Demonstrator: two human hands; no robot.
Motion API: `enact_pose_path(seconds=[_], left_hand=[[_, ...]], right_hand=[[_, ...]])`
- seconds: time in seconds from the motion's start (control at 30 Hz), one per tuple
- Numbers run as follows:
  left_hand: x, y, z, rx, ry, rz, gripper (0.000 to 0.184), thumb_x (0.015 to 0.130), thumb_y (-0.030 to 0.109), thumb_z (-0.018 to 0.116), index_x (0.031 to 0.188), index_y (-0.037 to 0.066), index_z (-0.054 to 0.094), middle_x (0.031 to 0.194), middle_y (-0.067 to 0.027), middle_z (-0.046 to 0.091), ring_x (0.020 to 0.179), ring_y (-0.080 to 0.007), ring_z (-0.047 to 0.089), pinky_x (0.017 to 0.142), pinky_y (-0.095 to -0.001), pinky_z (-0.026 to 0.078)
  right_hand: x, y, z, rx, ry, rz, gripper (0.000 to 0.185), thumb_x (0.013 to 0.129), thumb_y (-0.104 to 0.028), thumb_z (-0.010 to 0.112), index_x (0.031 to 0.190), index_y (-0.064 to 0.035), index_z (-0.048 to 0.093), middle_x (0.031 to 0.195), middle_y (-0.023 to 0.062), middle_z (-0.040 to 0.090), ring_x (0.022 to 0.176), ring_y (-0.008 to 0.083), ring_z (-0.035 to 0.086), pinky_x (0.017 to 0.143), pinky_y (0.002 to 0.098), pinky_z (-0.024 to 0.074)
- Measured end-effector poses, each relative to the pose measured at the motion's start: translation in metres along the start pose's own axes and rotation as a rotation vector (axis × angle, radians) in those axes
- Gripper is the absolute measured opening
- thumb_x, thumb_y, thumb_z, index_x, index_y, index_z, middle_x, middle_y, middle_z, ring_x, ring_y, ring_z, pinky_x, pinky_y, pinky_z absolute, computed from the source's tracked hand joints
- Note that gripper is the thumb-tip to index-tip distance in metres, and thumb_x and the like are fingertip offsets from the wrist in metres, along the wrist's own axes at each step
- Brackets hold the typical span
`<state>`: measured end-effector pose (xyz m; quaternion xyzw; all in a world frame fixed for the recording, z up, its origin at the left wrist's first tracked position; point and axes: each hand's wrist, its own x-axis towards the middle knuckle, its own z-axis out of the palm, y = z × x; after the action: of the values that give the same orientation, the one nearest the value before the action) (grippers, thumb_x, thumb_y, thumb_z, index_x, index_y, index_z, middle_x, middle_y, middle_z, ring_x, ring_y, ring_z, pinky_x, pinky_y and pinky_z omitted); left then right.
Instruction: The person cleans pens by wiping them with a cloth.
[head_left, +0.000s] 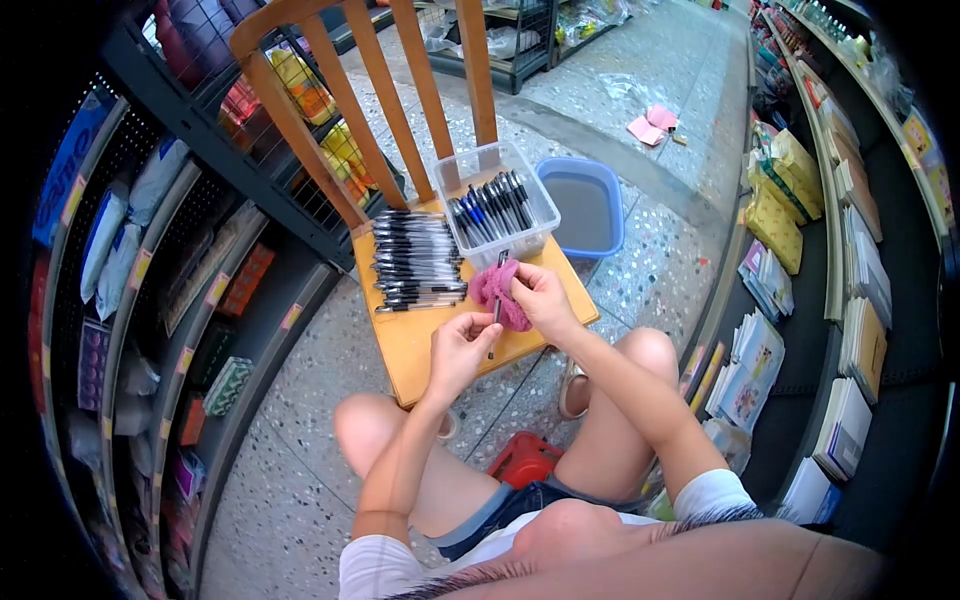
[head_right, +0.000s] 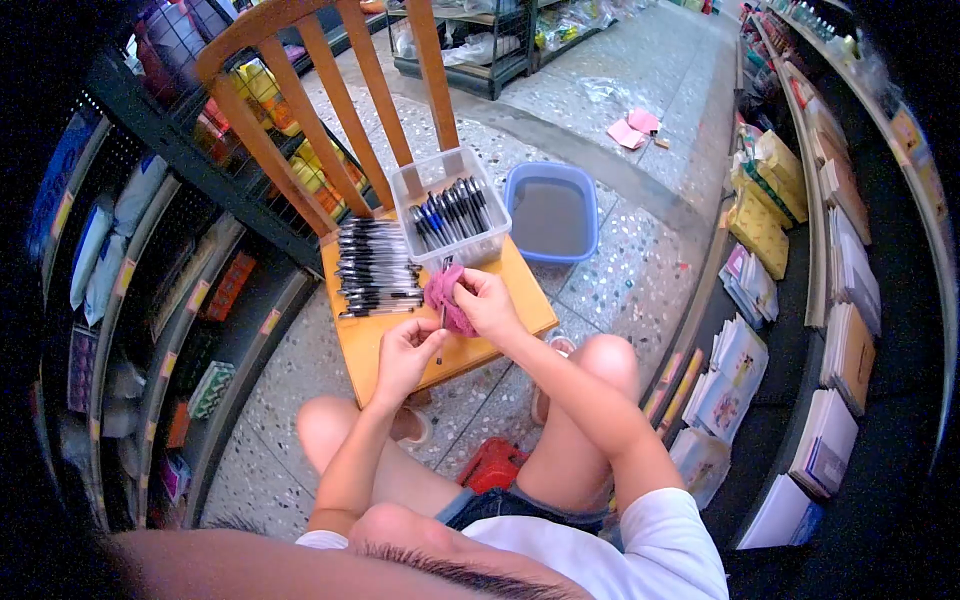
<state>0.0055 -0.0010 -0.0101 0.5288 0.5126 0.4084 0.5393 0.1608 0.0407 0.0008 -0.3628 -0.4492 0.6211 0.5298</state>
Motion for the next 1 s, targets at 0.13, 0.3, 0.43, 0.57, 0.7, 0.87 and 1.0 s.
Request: enact_pose_path(seconds=[0.13, 0.3, 0.43, 0.57, 0.7, 0.87, 1.0], left_hand=[[0.001, 0.001, 0.000, -0.026, 0.030, -0.010, 0.011, 0.083, 0.005, 0.063, 0.089, -0.003, 0.061, 0.074, -0.0017, 0.061, 0.062, -0.0061, 0.055, 0.056, -0.0197, 0.045], [0.004, -0.001, -0.008, -0.059, 0.011, -0.013, 0.013, 0.083, 0.006, 0.063, 0.092, -0.003, 0.061, 0.078, -0.0023, 0.062, 0.067, -0.0063, 0.057, 0.060, -0.0198, 0.046], [0.006, 0.007, -0.011, -0.070, -0.077, -0.047, 0.017, 0.083, 0.006, 0.063, 0.096, -0.004, 0.060, 0.084, -0.0036, 0.063, 0.073, -0.0072, 0.058, 0.065, -0.0212, 0.047], [0.002, 0.013, -0.016, 0.011, -0.206, -0.064, 0.022, 0.082, 0.006, 0.063, 0.101, -0.005, 0.059, 0.088, -0.0048, 0.063, 0.076, -0.0085, 0.059, 0.070, -0.0227, 0.049], [-0.001, 0.012, -0.014, -0.074, -0.198, -0.089, 0.023, 0.083, 0.006, 0.063, 0.102, -0.005, 0.059, 0.088, -0.0054, 0.064, 0.076, -0.0090, 0.059, 0.072, -0.0230, 0.049], [0.000, 0.004, -0.011, -0.119, -0.151, -0.032, 0.022, 0.083, 0.006, 0.063, 0.101, -0.006, 0.060, 0.086, -0.0062, 0.064, 0.076, -0.0099, 0.060, 0.072, -0.0231, 0.049], [-0.001, 0.005, -0.010, -0.144, -0.123, -0.031, 0.019, 0.083, 0.005, 0.063, 0.098, -0.006, 0.060, 0.085, -0.0065, 0.064, 0.075, -0.0103, 0.060, 0.070, -0.0233, 0.049]], right_hand=[[-0.003, 0.010, 0.002, -0.027, -0.040, 0.040, 0.021, 0.089, -0.010, 0.050, 0.100, 0.0029, 0.062, 0.083, 0.0001, 0.061, 0.070, 0.0043, 0.052, 0.060, 0.0200, 0.0440], [-0.010, 0.015, 0.008, -0.169, -0.055, 0.017, 0.017, 0.087, -0.010, 0.052, 0.095, 0.0015, 0.062, 0.080, -0.0008, 0.059, 0.068, 0.0047, 0.051, 0.058, 0.0202, 0.0433], [-0.004, 0.015, 0.005, -0.008, -0.018, 0.052, 0.018, 0.088, -0.009, 0.051, 0.098, 0.0021, 0.061, 0.084, 0.0008, 0.061, 0.072, 0.0057, 0.054, 0.063, 0.0212, 0.0456], [0.001, 0.007, 0.000, 0.029, 0.015, 0.019, 0.018, 0.090, -0.008, 0.048, 0.099, 0.0025, 0.060, 0.089, 0.0026, 0.062, 0.078, 0.0066, 0.056, 0.068, 0.0221, 0.0469], [0.000, 0.003, -0.006, 0.016, 0.022, 0.028, 0.021, 0.092, -0.011, 0.048, 0.104, 0.0024, 0.059, 0.093, 0.0044, 0.063, 0.082, 0.0077, 0.058, 0.072, 0.0227, 0.0484], [-0.001, 0.006, -0.005, 0.018, -0.010, 0.068, 0.022, 0.092, -0.012, 0.049, 0.105, 0.0017, 0.059, 0.093, 0.0037, 0.063, 0.081, 0.0074, 0.058, 0.072, 0.0226, 0.0483], [-0.006, 0.015, 0.002, 0.004, -0.040, 0.055, 0.018, 0.089, -0.011, 0.051, 0.099, 0.0016, 0.061, 0.088, 0.0020, 0.062, 0.077, 0.0073, 0.056, 0.069, 0.0223, 0.0462]])
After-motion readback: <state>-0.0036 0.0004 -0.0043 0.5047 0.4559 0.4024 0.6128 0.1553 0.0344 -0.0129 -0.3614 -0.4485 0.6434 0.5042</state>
